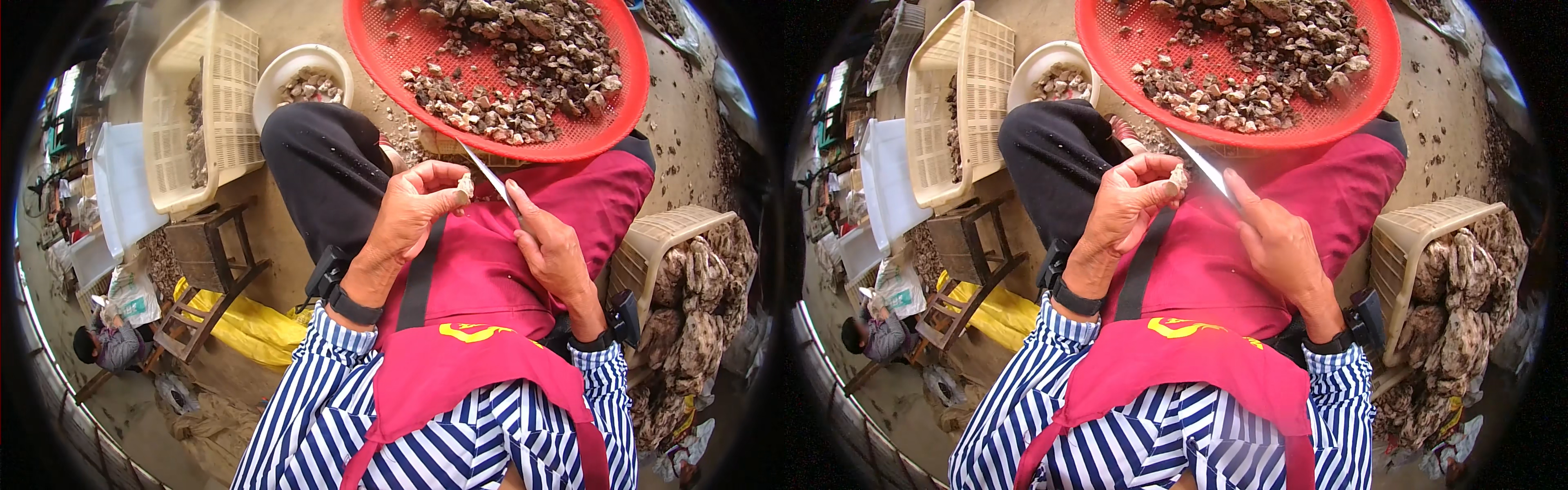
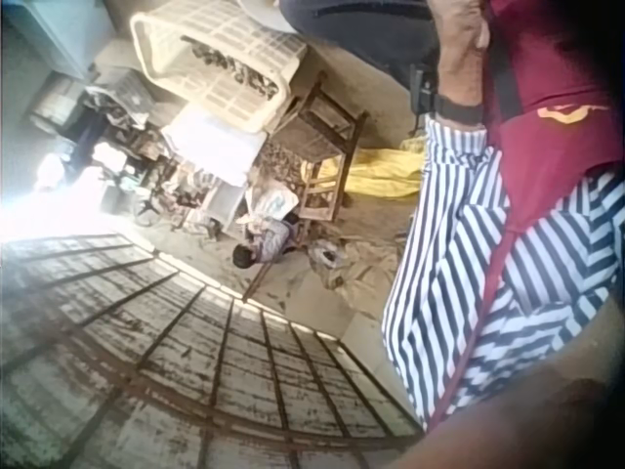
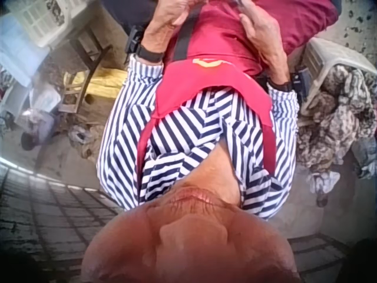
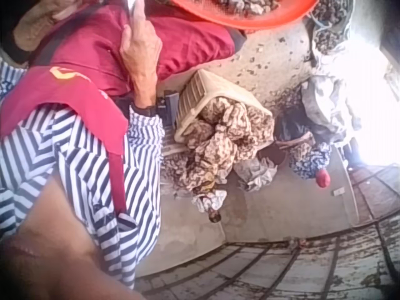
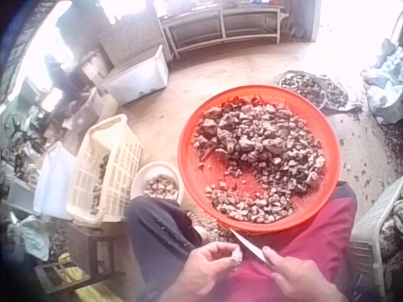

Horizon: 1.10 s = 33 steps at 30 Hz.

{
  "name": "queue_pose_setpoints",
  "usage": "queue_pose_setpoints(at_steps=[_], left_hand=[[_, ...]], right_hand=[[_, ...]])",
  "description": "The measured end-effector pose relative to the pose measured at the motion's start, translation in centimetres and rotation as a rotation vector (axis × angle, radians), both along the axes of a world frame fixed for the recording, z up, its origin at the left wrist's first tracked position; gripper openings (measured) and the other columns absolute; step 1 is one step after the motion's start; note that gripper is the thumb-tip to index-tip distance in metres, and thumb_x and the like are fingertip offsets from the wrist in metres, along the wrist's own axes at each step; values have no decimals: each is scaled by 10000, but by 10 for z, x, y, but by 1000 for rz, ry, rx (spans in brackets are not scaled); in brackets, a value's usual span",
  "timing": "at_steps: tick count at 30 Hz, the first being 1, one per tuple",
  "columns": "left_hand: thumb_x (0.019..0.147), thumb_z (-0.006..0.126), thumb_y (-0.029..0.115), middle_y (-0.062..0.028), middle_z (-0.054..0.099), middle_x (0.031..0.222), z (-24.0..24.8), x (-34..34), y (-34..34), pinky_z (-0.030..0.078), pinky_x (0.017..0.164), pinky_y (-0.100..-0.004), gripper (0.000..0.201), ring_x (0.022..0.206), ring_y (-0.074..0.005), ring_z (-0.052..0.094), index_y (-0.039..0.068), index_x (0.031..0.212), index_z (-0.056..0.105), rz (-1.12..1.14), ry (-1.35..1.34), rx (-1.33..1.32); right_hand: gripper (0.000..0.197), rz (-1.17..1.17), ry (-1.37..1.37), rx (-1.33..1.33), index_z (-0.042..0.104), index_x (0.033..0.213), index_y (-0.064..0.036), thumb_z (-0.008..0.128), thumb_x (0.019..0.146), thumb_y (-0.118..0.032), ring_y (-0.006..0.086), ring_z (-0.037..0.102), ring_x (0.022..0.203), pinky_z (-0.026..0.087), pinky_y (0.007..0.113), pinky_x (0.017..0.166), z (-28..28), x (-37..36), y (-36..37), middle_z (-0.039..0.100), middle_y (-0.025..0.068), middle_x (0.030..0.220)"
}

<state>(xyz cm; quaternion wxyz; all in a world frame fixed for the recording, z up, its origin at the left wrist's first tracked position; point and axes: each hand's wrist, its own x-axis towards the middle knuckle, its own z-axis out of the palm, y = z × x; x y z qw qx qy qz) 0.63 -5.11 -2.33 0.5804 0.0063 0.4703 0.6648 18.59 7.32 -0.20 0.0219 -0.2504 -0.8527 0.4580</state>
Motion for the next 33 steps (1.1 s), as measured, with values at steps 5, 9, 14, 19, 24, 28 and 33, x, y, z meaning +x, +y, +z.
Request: queue_pose_setpoints(at_steps=[5,9,14,19,24,28,33], left_hand=[[791,671,3,-75,635,903,1,-4,1,490,677,-254,250,772,-132,596,-29,1023,586,17,8,-17],[790,665,-5,-73,630,894,-4,-4,-1,485,664,-253,245,757,-134,592,-29,1019,582,-27,13,-3],[798,648,-5,-69,623,880,-3,-3,-1,480,657,-247,235,748,-131,586,-29,1022,583,-24,27,-3],[814,630,11,-60,626,887,3,-24,-3,478,646,-217,228,733,-108,581,-33,1035,595,-15,260,-100],[821,626,10,-57,627,872,18,-108,-20,479,603,-200,212,682,-90,571,-30,1028,607,316,719,-217],[799,612,-35,-64,569,950,29,-163,-46,478,603,-194,363,743,-101,575,-35,1155,538,535,1071,-488],[828,596,25,-70,610,945,22,-146,-11,487,636,-216,280,785,-112,584,-18,1105,591,340,1052,-343]], right_hand=[[614,117,33,-85,408,1356,-118,573,770,-40,340,606,798,484,408,701,0,3,0,614,191,910],[607,60,16,-18,407,1353,-106,572,773,-39,340,605,809,482,411,711,-4,4,-4,613,190,912],[598,57,10,-70,408,1351,-99,563,777,-33,341,605,835,480,408,730,3,1,0,616,189,950],[584,112,-66,-110,410,1351,-90,549,788,-25,335,601,932,478,379,795,4,2,1,596,190,1093],[581,-78,22,-132,411,1350,-70,546,790,6,326,595,983,468,349,836,8,11,11,567,189,1173],[593,-198,-13,-81,413,1349,-61,544,777,26,301,604,1015,463,335,848,12,21,23,563,213,1177],[570,-370,128,-2,369,1365,-5,509,813,24,219,523,1169,397,290,962,9,39,43,493,164,1321]])
